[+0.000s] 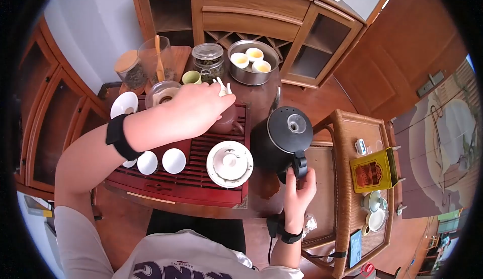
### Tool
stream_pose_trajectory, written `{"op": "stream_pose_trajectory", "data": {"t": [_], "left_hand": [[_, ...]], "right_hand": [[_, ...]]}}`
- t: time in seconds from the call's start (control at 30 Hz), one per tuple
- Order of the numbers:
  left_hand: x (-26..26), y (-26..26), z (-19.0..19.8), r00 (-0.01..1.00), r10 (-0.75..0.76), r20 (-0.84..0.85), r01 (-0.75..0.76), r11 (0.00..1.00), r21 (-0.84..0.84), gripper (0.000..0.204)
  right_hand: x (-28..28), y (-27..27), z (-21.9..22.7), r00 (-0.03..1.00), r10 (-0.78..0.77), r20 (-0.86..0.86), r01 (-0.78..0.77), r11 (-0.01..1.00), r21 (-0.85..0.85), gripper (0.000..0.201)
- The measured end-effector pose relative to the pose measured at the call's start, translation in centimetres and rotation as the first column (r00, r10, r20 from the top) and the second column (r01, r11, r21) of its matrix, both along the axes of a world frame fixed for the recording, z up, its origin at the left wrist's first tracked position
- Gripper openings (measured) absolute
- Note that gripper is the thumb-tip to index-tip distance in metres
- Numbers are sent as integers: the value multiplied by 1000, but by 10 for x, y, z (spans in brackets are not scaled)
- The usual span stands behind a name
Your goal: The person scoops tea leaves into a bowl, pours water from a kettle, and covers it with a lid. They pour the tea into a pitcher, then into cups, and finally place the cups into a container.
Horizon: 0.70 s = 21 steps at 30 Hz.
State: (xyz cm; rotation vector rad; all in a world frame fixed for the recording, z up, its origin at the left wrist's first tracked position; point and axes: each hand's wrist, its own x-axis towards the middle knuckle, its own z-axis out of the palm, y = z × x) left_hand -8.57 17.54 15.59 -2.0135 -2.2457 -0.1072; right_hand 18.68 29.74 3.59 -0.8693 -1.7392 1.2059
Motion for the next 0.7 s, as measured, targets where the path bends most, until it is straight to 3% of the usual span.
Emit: {"op": "stream_pose_trajectory", "data": {"t": [0.07, 0.1, 0.17, 0.33, 0.6, 0.7], "left_hand": [[0, 16, -9, 987, 62, -147, -72, 996, -61, 23], [-2, 22, -9, 988, 55, -144, -65, 996, -66, 23], [-8, 33, -7, 996, 35, -84, -57, 957, -283, 22], [-18, 42, -11, 995, 95, -20, -96, 938, -334, 13], [-23, 31, -19, 983, -30, 182, 52, 992, -116, 11], [-26, 29, -21, 984, -58, 170, 64, 997, -33, 11]], "right_hand": [[0, -1, -2, 1000, 6, 9, -6, 1000, -16, 13], [0, -1, -3, 1000, 14, 15, -14, 1000, -13, 13], [-2, -2, -5, 1000, 18, -4, -18, 1000, -21, 11], [-9, -2, -11, 994, 25, -104, -31, 998, -61, 9], [-15, 4, -22, 944, 51, -326, -103, 984, -144, 13], [-22, 1, -17, 967, -2, -256, -26, 994, -105, 24]]}}
